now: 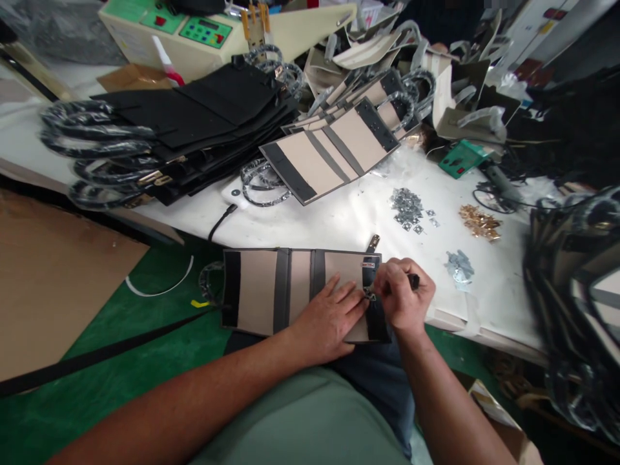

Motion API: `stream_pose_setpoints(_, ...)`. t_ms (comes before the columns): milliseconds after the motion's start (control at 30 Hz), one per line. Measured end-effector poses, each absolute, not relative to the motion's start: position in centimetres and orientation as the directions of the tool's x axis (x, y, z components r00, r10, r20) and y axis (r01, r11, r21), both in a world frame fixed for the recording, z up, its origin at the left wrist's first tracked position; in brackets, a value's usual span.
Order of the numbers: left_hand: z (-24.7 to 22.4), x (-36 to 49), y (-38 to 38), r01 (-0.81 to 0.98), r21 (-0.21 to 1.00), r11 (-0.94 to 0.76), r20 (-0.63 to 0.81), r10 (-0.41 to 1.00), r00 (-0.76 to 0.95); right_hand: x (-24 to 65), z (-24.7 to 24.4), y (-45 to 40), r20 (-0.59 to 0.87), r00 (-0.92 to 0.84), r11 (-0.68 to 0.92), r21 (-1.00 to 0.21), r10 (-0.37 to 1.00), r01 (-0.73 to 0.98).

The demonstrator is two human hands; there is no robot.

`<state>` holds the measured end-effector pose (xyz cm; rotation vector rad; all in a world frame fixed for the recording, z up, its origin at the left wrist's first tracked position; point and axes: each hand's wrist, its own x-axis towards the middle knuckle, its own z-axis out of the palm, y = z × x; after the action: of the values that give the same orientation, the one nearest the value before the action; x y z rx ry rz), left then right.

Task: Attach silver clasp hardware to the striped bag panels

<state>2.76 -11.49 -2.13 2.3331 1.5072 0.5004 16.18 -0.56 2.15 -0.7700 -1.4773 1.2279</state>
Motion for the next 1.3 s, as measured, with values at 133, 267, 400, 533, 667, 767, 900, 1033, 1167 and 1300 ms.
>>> stream_pose_setpoints(133,-2.3,2.8,-11.5,0.795,0.456,-0.400,0.134,0.914,0.384,15.6,2.7,-0.6,0.324,-0.340,0.312,-0.946,0.883,-0.091)
stream_pose_setpoints(267,-2.7,3.0,-11.5,0.786,0.488,-0.379,0.152,0.924,0.352,15.0,3.2,-1.3,0.414,-0.544,0.545,-0.833,0.730,0.097)
stream_pose_setpoints(400,-2.5,3.0,-11.5,0.779,0.502,-0.375,0.173,0.926,0.334,15.0,2.5,-1.6,0.442,-0.618,0.641,-0.755,0.651,0.136)
stream_pose_setpoints(533,-1.6,2.8,-11.5,0.794,0.473,-0.381,0.152,0.923,0.353,15.4,2.9,-0.8,0.373,-0.482,0.479,-0.871,0.792,0.113)
stream_pose_setpoints(667,-1.5,2.6,-11.5,0.796,0.466,-0.387,0.144,0.920,0.363,15.3,5.0,-0.4,0.347,-0.329,0.290,-0.933,0.878,-0.212)
stream_pose_setpoints(767,-1.7,2.6,-11.5,0.785,0.478,-0.394,0.166,0.918,0.360,15.1,5.0,-0.7,0.390,-0.301,0.340,-0.918,0.870,-0.206)
stream_pose_setpoints(900,-1.7,2.5,-11.6,0.780,0.493,-0.387,0.168,0.921,0.351,15.4,3.7,-1.1,0.297,-0.306,0.291,-0.954,0.905,-0.067)
stream_pose_setpoints(1033,-1.6,2.5,-11.6,0.785,0.482,-0.390,0.162,0.920,0.357,15.9,3.5,-1.2,0.361,-0.286,0.311,-0.928,0.887,-0.206)
stream_pose_setpoints(1167,-1.6,2.7,-11.5,0.795,0.475,-0.376,0.135,0.924,0.357,15.6,2.6,-0.6,0.344,-0.286,0.322,-0.939,0.895,-0.120)
stream_pose_setpoints(1300,-1.6,2.8,-11.6,0.811,0.460,-0.361,0.138,0.932,0.336,17.7,2.6,-1.0,0.298,-0.287,0.296,-0.954,0.910,-0.052)
